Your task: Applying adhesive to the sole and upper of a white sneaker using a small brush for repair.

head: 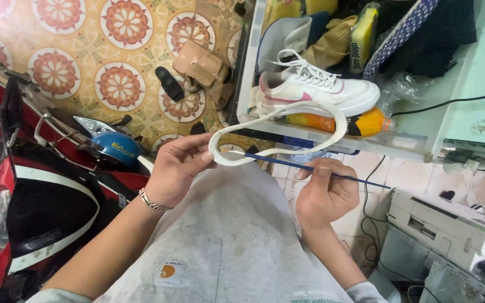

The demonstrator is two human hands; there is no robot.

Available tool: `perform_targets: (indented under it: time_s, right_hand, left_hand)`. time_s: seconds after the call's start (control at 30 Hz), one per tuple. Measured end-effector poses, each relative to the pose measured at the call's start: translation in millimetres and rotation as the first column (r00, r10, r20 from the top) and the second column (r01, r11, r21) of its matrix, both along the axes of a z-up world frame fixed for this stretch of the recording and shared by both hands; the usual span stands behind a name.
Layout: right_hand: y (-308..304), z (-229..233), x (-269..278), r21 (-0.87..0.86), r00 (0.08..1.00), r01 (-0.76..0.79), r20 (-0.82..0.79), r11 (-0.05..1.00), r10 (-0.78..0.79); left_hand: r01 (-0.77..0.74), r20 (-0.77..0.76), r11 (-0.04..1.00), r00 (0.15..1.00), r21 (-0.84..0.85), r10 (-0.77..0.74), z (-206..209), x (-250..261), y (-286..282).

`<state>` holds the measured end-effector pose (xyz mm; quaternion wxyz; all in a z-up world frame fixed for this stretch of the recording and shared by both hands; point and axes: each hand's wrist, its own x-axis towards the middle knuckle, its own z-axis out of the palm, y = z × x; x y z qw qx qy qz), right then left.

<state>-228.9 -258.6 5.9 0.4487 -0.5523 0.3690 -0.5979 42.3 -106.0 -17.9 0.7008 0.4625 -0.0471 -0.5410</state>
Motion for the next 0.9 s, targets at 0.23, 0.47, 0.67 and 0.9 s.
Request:
perform_targets:
  time_s: [0.23, 0.47, 0.67, 0.9]
  right_hand:
    - [3, 7, 11, -0.074, 0.996, -0.081, -0.051, 0.994, 0.077]
    - [-1, 17, 7, -0.131, 0.991, -0.106, -0.089, 0.986, 0.095]
    - [-7, 20, 0, -0.157, 0.983, -0.150, -0.127, 0.976, 0.131]
    - [-9, 29, 3, -0.136, 0.979, -0.182, -0.117, 0.974, 0.167]
  left_hand:
    - [0.014, 0.015, 1.000, 1.000, 0.004, -0.014, 15, -5, -7]
    - [0.046, 0.087, 0.999, 0.995, 0.000, -0.046, 12, -3, -7]
    - [0.056, 0.128, 0.998, 0.990, -0.017, -0.053, 17, 2, -10]
    - [0.060, 0.154, 0.998, 0.987, -0.031, -0.055, 17, 2, -11]
